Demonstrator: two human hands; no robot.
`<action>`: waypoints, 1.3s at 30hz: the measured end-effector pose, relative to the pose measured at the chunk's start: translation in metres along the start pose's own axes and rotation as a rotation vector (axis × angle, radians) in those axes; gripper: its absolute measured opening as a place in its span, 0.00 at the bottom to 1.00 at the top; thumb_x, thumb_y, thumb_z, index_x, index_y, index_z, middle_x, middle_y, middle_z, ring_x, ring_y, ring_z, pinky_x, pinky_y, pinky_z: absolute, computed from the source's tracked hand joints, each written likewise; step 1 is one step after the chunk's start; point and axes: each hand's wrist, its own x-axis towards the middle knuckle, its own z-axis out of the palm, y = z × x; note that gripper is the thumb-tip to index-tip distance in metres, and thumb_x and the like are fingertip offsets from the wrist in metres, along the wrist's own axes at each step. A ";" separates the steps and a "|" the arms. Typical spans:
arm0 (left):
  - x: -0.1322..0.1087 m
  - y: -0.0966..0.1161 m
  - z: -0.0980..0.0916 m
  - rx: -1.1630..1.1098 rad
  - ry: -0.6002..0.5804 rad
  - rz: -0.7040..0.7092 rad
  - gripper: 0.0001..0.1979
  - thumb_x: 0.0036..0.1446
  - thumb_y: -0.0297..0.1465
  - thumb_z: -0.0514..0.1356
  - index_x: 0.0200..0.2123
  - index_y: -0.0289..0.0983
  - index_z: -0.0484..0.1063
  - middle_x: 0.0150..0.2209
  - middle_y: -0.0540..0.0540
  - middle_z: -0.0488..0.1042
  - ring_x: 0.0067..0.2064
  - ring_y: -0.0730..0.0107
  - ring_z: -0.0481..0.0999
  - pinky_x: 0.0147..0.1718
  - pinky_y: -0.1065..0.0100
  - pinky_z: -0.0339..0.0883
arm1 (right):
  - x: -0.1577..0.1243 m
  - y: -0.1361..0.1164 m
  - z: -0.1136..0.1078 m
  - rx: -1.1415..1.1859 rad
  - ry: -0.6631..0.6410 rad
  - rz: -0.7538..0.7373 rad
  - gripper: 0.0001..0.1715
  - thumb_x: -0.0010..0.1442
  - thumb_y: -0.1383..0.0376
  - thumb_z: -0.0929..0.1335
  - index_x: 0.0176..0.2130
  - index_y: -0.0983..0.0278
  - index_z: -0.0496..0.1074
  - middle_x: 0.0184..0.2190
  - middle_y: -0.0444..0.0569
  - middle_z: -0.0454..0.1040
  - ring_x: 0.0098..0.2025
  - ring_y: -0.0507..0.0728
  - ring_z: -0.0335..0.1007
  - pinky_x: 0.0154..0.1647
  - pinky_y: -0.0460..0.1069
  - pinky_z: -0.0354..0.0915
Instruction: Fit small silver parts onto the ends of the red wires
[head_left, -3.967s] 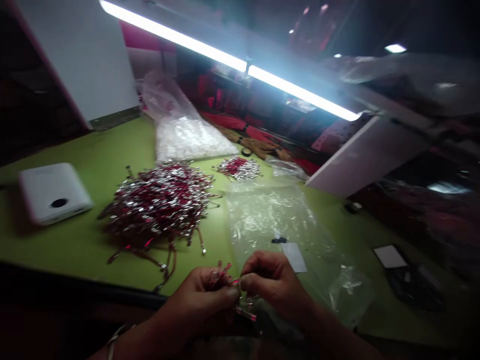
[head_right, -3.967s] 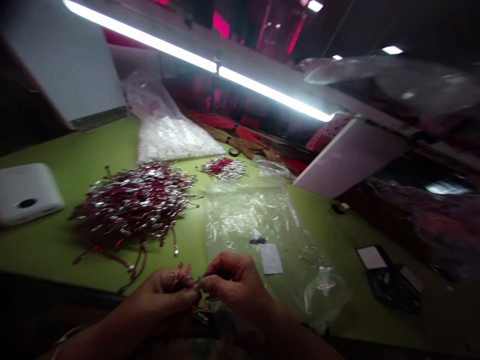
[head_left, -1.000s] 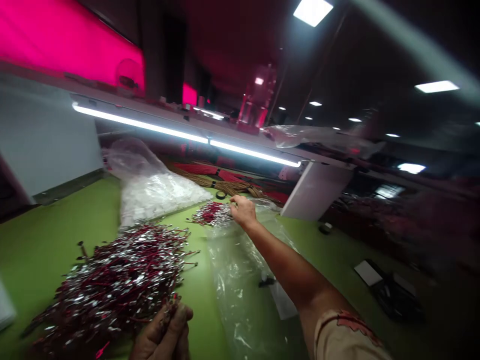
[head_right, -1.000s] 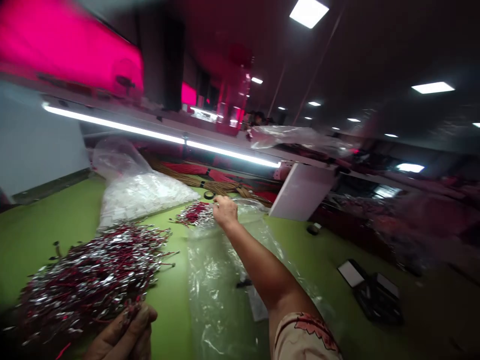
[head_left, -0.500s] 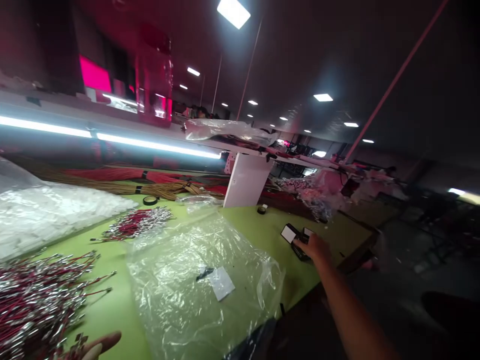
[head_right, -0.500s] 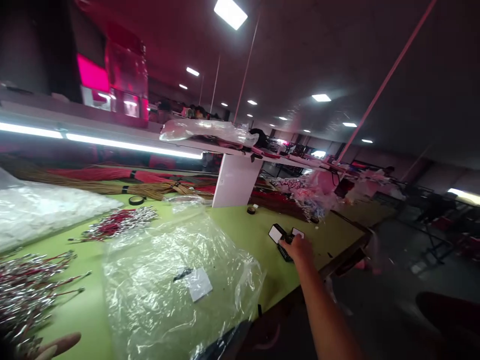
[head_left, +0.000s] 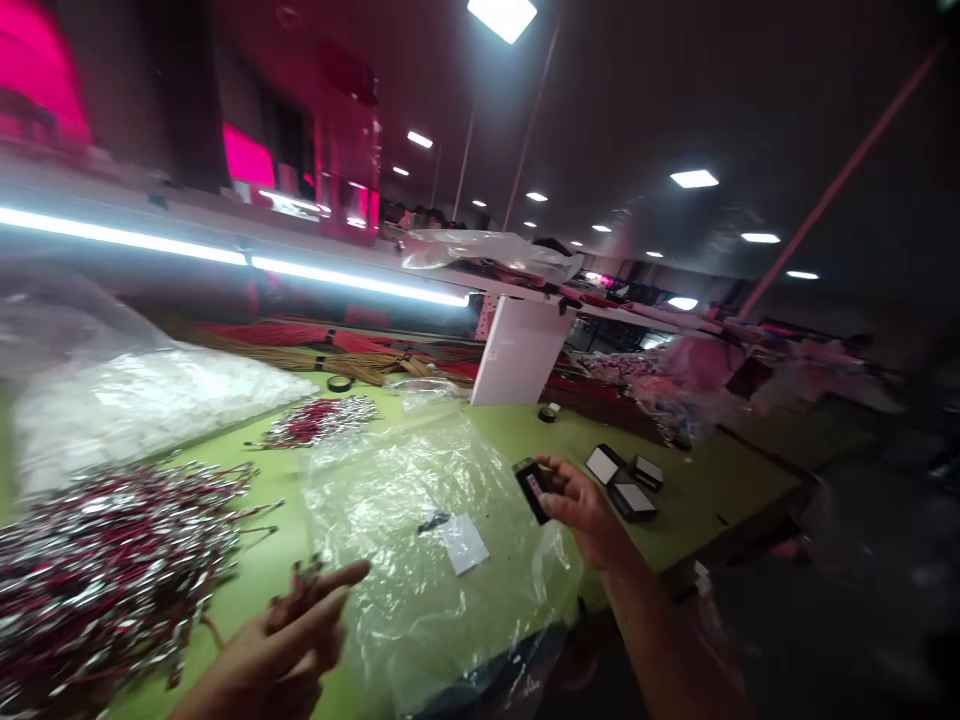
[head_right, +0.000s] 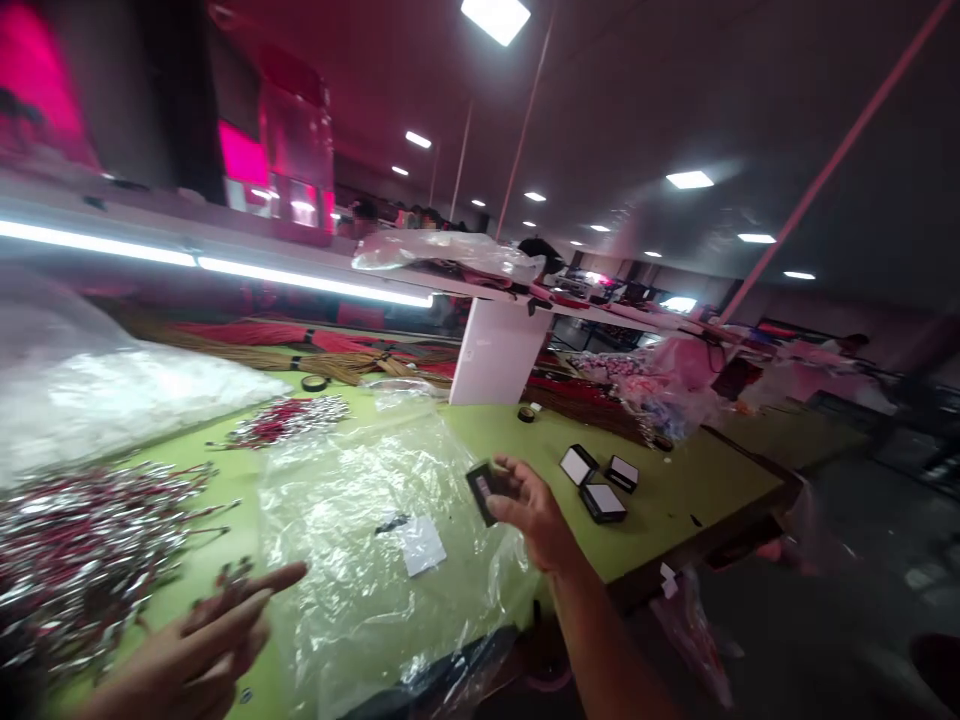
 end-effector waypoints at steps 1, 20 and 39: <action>-0.002 0.006 0.011 0.033 -0.036 -0.039 0.29 0.43 0.44 0.74 0.49 0.40 0.78 0.21 0.52 0.70 0.12 0.87 0.48 0.11 0.78 0.39 | -0.005 -0.007 0.024 0.068 -0.091 -0.010 0.44 0.47 0.48 0.75 0.58 0.61 0.68 0.51 0.56 0.78 0.51 0.66 0.75 0.46 0.57 0.72; 0.013 0.021 0.027 0.060 -0.334 -0.011 0.23 0.46 0.48 0.72 0.33 0.37 0.70 0.14 0.64 0.49 0.17 0.84 0.39 0.14 0.76 0.35 | -0.025 -0.039 0.131 -0.024 -0.596 0.013 0.44 0.50 0.60 0.78 0.63 0.53 0.66 0.57 0.51 0.69 0.49 0.62 0.71 0.39 0.52 0.71; 0.025 0.022 0.037 0.130 -0.241 0.057 0.23 0.44 0.42 0.74 0.38 0.33 0.74 0.23 0.55 0.66 0.17 0.87 0.46 0.15 0.75 0.35 | 0.014 -0.017 0.126 0.299 -0.881 0.113 0.45 0.48 0.69 0.77 0.64 0.64 0.66 0.51 0.55 0.78 0.50 0.64 0.75 0.49 0.56 0.70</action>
